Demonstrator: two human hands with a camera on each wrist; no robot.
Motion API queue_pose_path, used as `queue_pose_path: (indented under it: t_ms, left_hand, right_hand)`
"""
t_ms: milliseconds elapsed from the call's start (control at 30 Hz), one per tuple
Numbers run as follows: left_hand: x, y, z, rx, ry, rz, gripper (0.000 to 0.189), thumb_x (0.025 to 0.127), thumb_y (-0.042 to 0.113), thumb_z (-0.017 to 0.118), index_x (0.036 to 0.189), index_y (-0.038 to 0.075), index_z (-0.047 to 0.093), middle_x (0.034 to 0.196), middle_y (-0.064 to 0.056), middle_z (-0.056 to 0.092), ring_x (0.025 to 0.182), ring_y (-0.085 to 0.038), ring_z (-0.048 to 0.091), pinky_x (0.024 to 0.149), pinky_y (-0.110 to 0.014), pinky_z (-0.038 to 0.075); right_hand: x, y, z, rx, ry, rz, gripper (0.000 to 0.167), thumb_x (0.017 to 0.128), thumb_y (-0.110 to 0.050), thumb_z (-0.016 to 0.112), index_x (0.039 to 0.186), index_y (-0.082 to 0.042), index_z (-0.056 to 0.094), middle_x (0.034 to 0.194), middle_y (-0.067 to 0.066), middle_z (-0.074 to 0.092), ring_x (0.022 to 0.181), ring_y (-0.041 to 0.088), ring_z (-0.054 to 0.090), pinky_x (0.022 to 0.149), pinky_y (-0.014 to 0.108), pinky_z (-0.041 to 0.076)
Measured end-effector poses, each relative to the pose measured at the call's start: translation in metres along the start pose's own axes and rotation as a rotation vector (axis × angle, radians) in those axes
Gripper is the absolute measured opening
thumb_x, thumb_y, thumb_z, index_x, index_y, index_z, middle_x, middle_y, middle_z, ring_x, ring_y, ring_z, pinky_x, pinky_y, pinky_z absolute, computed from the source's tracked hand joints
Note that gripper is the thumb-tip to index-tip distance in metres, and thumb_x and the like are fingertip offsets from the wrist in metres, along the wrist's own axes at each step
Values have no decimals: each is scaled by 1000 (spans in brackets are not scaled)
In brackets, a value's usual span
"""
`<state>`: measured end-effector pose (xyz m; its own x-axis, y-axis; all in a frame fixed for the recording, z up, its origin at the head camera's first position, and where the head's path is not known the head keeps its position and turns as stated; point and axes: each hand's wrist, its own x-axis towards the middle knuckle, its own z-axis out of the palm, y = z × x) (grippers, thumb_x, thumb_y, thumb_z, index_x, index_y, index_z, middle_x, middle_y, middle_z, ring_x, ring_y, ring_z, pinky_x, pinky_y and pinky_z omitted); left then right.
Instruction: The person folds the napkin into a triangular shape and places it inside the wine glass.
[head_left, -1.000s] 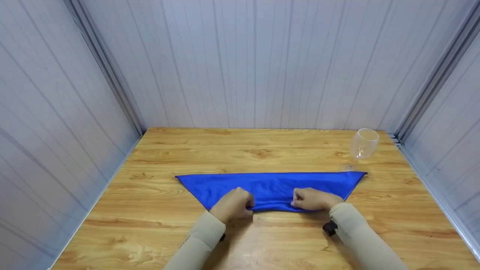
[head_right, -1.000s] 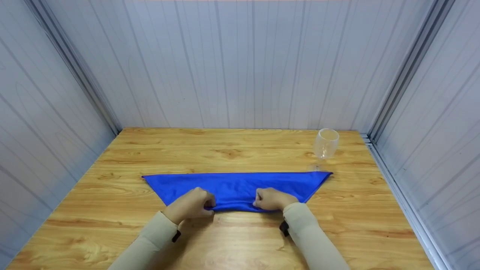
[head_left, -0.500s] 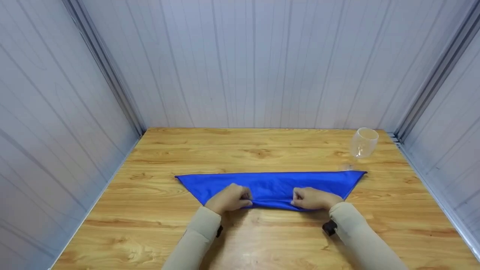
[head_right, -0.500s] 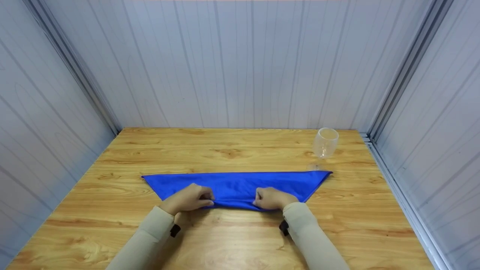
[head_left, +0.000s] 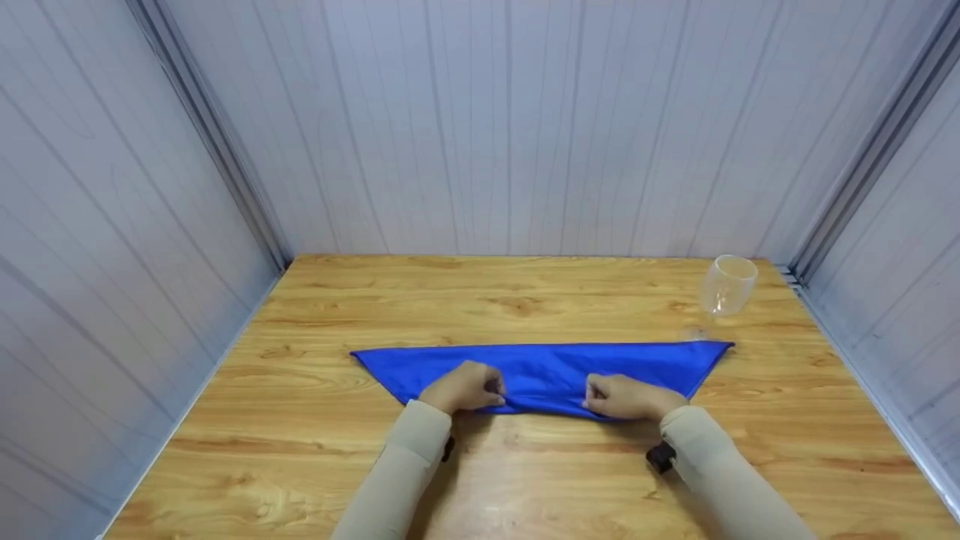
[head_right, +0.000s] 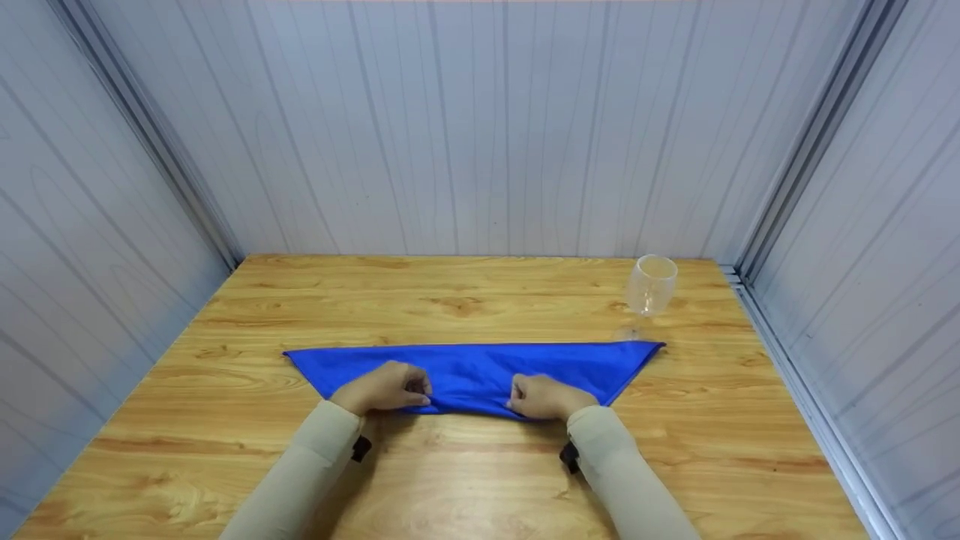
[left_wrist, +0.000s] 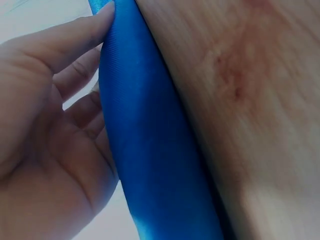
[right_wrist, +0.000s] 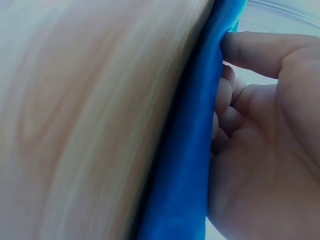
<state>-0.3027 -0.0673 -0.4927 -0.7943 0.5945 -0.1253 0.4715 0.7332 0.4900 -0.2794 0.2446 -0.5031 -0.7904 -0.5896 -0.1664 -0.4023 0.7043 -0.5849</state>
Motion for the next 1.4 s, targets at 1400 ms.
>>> queue_pose_path:
  t_ms: [1400]
  left_hand:
    - [0,-1,2,-57,4,-77,10,91,22,77,86,19,69,84,9,63,82,-8,57,80,-31,50]
  right_hand:
    - [-4,-14,-8,-280,105,-152,13,97,2,55,98,-2,67,95,7,68,93,26,66,82,45,54]
